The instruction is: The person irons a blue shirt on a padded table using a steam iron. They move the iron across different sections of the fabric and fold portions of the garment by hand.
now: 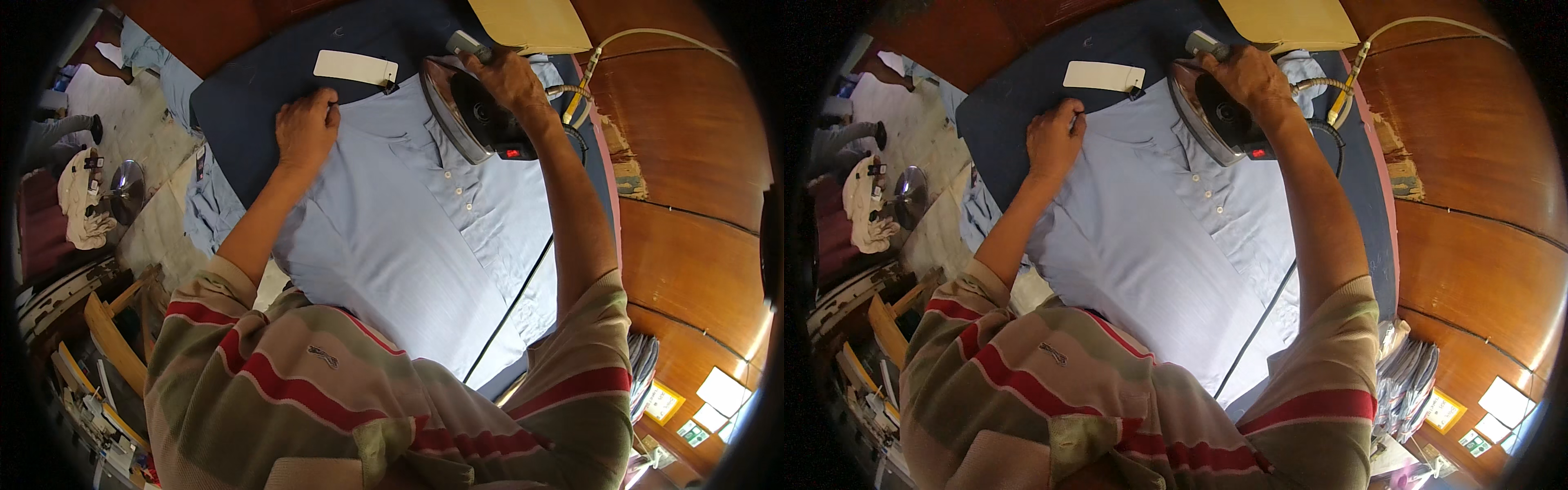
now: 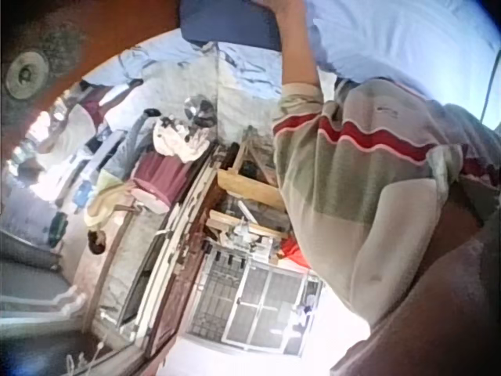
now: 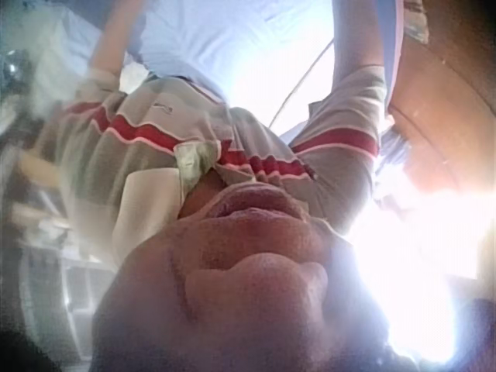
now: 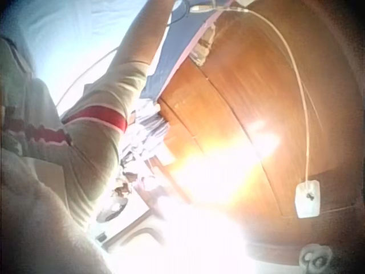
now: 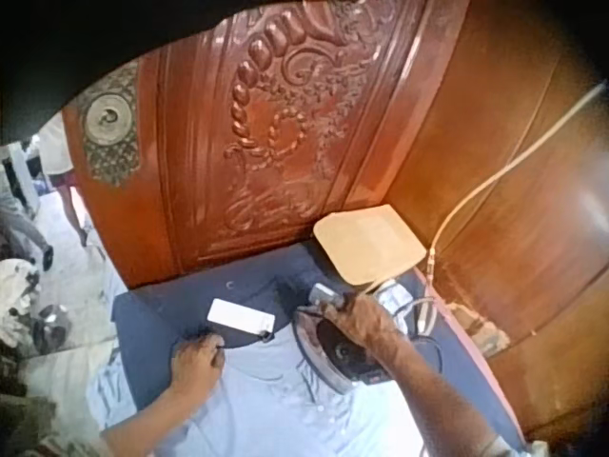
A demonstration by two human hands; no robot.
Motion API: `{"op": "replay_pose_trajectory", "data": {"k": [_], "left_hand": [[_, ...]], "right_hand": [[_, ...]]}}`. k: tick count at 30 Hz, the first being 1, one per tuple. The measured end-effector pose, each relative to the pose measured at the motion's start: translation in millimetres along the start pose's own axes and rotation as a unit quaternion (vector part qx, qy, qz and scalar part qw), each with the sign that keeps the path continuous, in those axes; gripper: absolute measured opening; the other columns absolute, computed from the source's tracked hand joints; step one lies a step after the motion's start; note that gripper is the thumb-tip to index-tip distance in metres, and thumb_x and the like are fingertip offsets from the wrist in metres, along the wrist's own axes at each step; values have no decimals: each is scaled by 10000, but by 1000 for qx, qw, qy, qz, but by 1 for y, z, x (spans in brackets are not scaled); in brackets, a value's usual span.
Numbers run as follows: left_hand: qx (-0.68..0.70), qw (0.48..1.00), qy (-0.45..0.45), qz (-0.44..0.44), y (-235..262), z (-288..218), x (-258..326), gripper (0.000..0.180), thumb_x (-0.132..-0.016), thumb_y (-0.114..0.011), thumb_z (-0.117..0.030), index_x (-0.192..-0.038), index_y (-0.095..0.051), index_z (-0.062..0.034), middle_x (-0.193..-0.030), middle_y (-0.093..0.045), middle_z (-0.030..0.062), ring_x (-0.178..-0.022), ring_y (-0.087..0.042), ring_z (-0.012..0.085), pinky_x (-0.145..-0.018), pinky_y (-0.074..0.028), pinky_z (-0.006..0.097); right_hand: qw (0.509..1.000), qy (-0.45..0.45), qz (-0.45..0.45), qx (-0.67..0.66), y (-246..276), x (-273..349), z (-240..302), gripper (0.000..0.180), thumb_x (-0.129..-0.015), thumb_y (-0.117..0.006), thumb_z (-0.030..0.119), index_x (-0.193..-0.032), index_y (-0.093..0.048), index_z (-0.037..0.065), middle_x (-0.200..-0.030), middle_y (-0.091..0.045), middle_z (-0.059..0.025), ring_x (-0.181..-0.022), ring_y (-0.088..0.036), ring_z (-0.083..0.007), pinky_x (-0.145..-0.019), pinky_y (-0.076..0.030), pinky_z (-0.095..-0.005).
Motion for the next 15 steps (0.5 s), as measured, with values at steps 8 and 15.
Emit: {"op": "replay_pose_trajectory", "data": {"k": [8,15], "left_hand": [[25,994,-77,-77,13,-5,-12,297,-794,-611,-163,-1088,-576,-135,-1046,-598,38,-975,-561,235,-855,-399,395],[-84,933,-332,108,-14,3,-80,365,-826,-550,-175,-1191,-533,-181,-1236,-489,11,-1193,-431,190,-1010,-328,415]], "right_hand": [[999,7,42,30,-7,7,3,607,-788,-550,565,-1060,-621,27,-968,-629,-252,-957,-596,-396,-836,-478,-431],[999,-17,47,15,-1,5,3,619,-792,-541,572,-1091,-602,33,-979,-640,-227,-967,-596,-392,-840,-474,-412]]}}
Point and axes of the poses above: each hand's wrist, its own x-axis away from the middle knuckle, its own y-axis out of the back of the hand, z = x × y, the point moved 8 cm from there along -x, towards the middle knuckle
